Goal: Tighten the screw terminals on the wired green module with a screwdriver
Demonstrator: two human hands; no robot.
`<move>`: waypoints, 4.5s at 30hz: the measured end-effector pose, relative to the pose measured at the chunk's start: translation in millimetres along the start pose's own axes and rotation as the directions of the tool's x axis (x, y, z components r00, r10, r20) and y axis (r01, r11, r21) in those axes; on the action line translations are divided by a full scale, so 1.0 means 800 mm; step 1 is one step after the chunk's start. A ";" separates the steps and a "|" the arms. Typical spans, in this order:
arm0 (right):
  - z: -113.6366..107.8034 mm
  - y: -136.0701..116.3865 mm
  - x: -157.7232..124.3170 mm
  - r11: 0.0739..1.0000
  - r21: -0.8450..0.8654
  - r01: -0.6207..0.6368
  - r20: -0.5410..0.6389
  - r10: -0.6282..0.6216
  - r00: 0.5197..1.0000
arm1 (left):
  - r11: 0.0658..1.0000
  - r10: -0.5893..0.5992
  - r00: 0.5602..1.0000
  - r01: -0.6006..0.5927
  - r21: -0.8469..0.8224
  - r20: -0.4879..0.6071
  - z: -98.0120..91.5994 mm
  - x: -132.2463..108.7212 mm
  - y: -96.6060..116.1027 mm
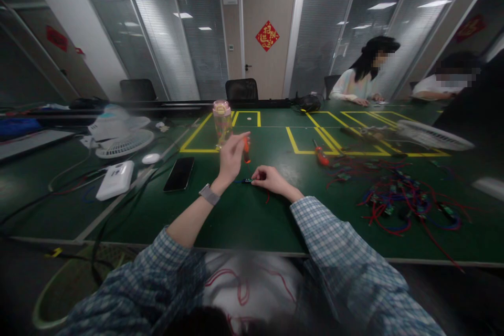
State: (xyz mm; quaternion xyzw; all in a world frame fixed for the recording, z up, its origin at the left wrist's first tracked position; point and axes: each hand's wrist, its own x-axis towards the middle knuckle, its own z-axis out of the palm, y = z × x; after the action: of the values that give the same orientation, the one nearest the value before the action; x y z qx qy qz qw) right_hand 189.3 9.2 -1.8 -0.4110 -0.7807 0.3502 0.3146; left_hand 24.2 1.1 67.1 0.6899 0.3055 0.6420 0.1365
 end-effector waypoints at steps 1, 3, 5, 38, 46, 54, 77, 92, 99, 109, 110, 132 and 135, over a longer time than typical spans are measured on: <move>0.000 0.000 0.000 1.000 0.001 -0.001 -0.002 0.001 1.000 | 1.000 0.000 1.000 0.000 -0.010 0.004 0.000 0.000 0.000; 0.000 0.000 0.000 1.000 0.005 -0.004 -0.004 0.004 1.000 | 1.000 0.003 1.000 -0.003 -0.023 0.003 0.000 0.000 0.001; 0.000 0.001 0.000 1.000 0.009 -0.003 -0.002 0.003 1.000 | 1.000 0.011 1.000 -0.011 -0.018 -0.009 0.000 0.000 0.002; -0.001 -0.002 -0.001 1.000 -0.002 -0.001 0.002 0.001 1.000 | 0.997 0.036 0.999 -0.035 0.063 -0.006 0.002 -0.001 0.002; -0.002 -0.004 -0.001 1.000 0.002 -0.001 0.009 0.001 1.000 | 0.999 -0.011 0.998 0.014 -0.049 0.063 0.002 -0.002 0.003; -0.001 -0.001 -0.001 1.000 -0.004 0.002 0.013 -0.002 1.000 | 0.999 0.024 1.000 -0.024 0.044 0.001 0.002 -0.002 0.004; -0.001 0.001 0.000 1.000 0.004 0.016 -0.002 -0.016 1.000 | 0.995 0.050 0.998 -0.047 0.089 -0.032 0.000 0.000 0.009; -0.002 -0.002 -0.002 1.000 0.028 -0.004 0.030 0.003 1.000 | 0.997 0.045 0.999 -0.044 0.061 -0.014 0.002 -0.002 0.006; -0.001 -0.004 -0.002 1.000 0.020 0.003 0.024 -0.003 1.000 | 1.000 0.011 1.000 -0.011 0.025 0.029 0.002 -0.003 0.002; -0.001 -0.003 -0.002 1.000 0.023 0.007 0.020 -0.007 1.000 | 0.997 0.059 0.998 -0.059 0.050 0.006 0.002 -0.001 0.005; -0.001 -0.002 -0.002 1.000 0.022 0.006 0.020 -0.007 1.000 | 0.995 0.070 0.998 -0.069 0.073 -0.007 0.002 -0.001 0.005; 0.000 -0.002 -0.001 0.999 0.037 0.009 0.018 -0.010 1.000 | 0.986 0.086 0.994 -0.075 0.147 -0.070 0.003 -0.003 0.004; -0.001 -0.002 -0.001 1.000 0.027 0.014 0.018 -0.015 1.000 | 0.989 0.083 0.996 -0.079 0.125 -0.030 0.002 -0.003 0.004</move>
State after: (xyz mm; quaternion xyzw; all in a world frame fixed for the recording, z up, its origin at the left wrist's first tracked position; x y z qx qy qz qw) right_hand 189.7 7.8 -0.3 -0.3978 -0.7817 0.3622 0.3154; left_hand 26.8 -2.5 66.5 0.6973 0.3190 0.6389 0.0618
